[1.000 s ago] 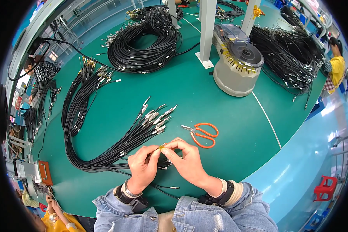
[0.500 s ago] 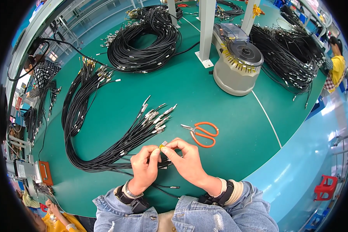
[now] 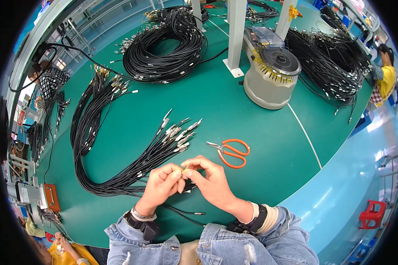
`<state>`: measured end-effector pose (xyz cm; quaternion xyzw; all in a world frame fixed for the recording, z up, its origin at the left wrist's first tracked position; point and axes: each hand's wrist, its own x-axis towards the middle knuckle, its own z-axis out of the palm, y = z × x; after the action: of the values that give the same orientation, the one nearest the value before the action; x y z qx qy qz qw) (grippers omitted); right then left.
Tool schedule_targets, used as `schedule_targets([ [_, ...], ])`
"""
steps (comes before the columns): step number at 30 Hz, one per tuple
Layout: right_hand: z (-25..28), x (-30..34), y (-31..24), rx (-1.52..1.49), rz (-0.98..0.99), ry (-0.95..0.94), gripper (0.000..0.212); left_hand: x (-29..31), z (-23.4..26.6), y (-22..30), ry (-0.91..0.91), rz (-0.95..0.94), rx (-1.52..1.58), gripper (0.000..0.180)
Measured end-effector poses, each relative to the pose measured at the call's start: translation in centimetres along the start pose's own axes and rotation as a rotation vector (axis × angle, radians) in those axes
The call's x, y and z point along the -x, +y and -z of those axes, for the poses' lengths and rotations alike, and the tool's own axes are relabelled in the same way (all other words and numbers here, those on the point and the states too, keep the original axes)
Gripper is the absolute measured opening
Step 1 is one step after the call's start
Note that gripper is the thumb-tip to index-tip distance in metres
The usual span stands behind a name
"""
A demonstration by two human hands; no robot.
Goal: The person picks up a cable, slides a yellow sleeve onto the connector, and presses it into place by hand before using shears to trim the end.
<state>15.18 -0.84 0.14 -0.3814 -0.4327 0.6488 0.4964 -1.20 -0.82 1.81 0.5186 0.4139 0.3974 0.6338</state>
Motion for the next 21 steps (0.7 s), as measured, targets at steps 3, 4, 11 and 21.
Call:
schedule_targets([
  [3,0.5,0.0,0.8,-0.057,0.066,-0.081,0.009,-0.2,0.8,0.2,-0.123,0.116,0.127,0.024],
  [4,0.6,-0.1,0.9,-0.056,0.065,-0.082,0.009,-0.3,1.0,0.1,-0.156,0.143,0.169,0.024],
  [11,1.0,-0.8,-0.5,0.187,0.049,-0.118,0.013,-0.6,1.8,-0.5,-0.193,0.216,0.330,0.025],
  [21,2.1,-0.9,-1.1,0.092,0.016,-0.122,0.014,-0.5,-0.4,0.2,0.002,0.078,0.025,0.009],
])
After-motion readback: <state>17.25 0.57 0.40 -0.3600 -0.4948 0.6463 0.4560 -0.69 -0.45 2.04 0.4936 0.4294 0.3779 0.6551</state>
